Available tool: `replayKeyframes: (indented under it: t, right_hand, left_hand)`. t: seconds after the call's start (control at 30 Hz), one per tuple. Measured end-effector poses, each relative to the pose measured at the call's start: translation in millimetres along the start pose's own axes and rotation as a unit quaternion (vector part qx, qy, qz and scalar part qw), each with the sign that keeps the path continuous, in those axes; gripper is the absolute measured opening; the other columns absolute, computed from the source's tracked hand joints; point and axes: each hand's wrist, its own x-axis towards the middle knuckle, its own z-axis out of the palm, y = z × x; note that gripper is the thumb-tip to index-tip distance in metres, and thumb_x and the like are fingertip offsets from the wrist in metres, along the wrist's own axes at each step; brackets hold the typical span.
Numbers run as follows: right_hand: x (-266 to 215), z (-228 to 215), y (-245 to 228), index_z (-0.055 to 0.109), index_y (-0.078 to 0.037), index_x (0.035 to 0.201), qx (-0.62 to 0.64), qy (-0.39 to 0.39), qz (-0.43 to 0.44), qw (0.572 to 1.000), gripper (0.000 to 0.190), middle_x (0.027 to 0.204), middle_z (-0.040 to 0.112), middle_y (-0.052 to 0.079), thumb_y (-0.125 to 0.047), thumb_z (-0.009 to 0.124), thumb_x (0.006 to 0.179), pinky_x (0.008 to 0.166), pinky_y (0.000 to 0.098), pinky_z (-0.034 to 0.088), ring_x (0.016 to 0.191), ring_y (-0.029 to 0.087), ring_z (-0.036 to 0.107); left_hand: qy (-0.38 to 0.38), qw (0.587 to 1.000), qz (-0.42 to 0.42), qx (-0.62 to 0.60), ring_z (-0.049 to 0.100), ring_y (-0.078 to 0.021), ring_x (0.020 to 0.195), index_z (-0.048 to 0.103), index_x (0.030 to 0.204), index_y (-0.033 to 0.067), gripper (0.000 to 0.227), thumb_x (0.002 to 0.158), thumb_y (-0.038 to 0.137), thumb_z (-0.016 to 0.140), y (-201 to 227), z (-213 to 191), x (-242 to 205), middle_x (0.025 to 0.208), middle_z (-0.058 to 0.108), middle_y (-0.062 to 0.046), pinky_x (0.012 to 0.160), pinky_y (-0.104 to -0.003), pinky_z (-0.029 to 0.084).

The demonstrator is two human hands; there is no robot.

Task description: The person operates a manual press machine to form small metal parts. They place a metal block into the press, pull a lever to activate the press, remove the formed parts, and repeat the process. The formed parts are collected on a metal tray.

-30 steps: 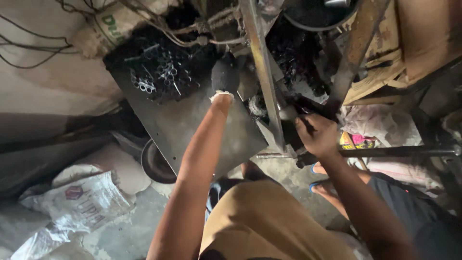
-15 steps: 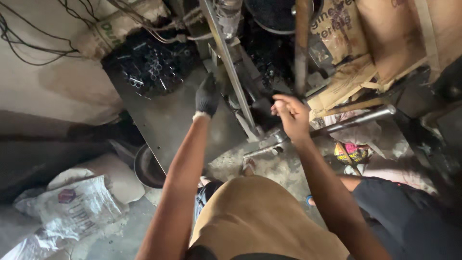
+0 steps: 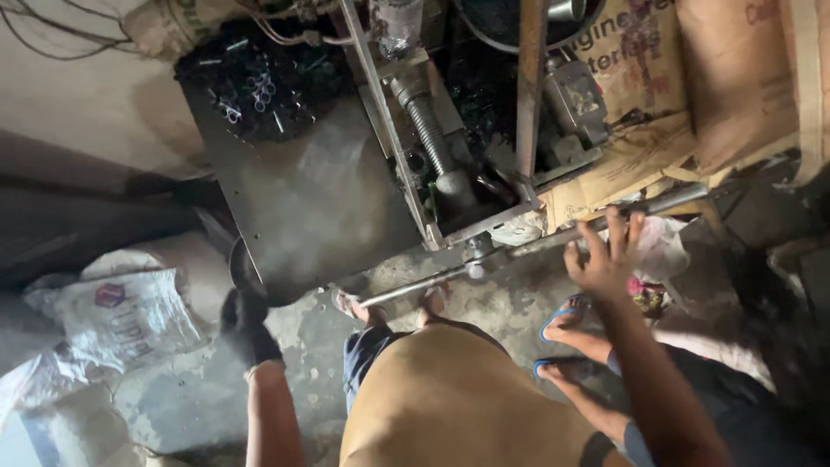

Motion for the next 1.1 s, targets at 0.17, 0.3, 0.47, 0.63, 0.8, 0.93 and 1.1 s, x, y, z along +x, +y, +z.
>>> replayKeyframes:
  t: [0.17,0.3,0.47,0.63,0.8,0.93,1.1]
  right_hand:
    - [-71,120,-66,0.048,0.008,0.14,0.302,-0.225,0.344,0.86,0.076,0.13,0.055,0.029,-0.027,0.077,0.08,0.095,0.0481,0.04,0.116,0.037,0.048]
    - [-80,145,-174,0.069,-0.002,0.127,0.677,-0.388,0.306,0.545,0.034,0.132,0.066,0.01,-0.023,0.067,0.099,0.092,0.0344,0.055,0.108,0.019,0.068]
    - [-41,70,-185,0.057,-0.011,0.136,0.811,-0.384,0.369,0.242,0.047,0.126,0.066,0.016,-0.011,0.063,0.09,0.098,0.0478,0.058,0.11,0.029,0.069]
    - [16,-22,-66,0.071,0.004,0.08,0.785,-0.035,0.235,0.572,0.03,0.078,0.066,0.016,-0.019,0.062,0.097,0.079,0.0379,0.054,0.078,0.027,0.063]
    - [57,-57,4,0.057,-0.005,0.13,0.512,0.256,0.418,0.705,0.025,0.11,0.063,0.006,-0.014,0.072,0.112,0.079,0.0322,0.05,0.088,0.016,0.059]
    - [91,-59,61,0.059,-0.008,0.122,0.594,0.185,0.496,0.605,0.026,0.097,0.059,0.007,-0.029,0.069,0.111,0.086,0.0437,0.059,0.085,0.025,0.06]
    - [85,-37,80,0.055,-0.012,0.106,0.573,0.144,0.546,0.594,0.008,0.083,0.049,0.0,-0.014,0.062,0.107,0.067,0.034,0.049,0.07,0.017,0.05]
  left_hand:
    - [0.05,0.997,-0.046,0.03,0.069,-0.0162,0.086,0.064,0.131,-0.0041,0.034,0.102,0.014,0.067,8,-16,-31,0.104,0.072,-0.009,0.074,-0.029,0.055]
    - [-0.142,0.98,0.026,0.136,0.069,-0.0167,0.093,0.068,0.127,-0.0031,0.03,0.101,0.012,0.064,12,0,-38,0.108,0.074,-0.01,0.082,-0.029,0.055]
    - [-0.306,0.885,0.127,0.327,0.074,-0.0199,0.098,0.072,0.118,0.001,0.027,0.098,0.017,0.066,3,10,-40,0.11,0.077,-0.014,0.086,-0.032,0.055]
    - [-0.427,0.881,-0.033,0.201,0.07,-0.0296,0.1,0.072,0.118,0.0014,0.028,0.098,0.019,0.064,-42,42,-55,0.111,0.077,-0.016,0.087,-0.039,0.056]
    - [-0.586,0.743,0.024,0.324,0.058,-0.0357,0.13,0.052,0.144,0.005,0.075,0.081,0.038,0.077,-104,122,-59,0.141,0.059,-0.021,0.108,-0.042,0.045]
    - [-0.702,0.571,0.189,0.382,0.05,-0.0429,0.132,0.053,0.148,0.0115,0.087,0.076,0.055,0.078,-156,175,-60,0.145,0.054,-0.023,0.109,-0.049,0.039]
    - [-0.785,0.398,0.147,0.452,0.068,-0.0376,0.109,0.077,0.113,0.0124,0.072,0.076,0.073,0.068,-196,187,-41,0.114,0.075,-0.018,0.095,-0.048,0.051]
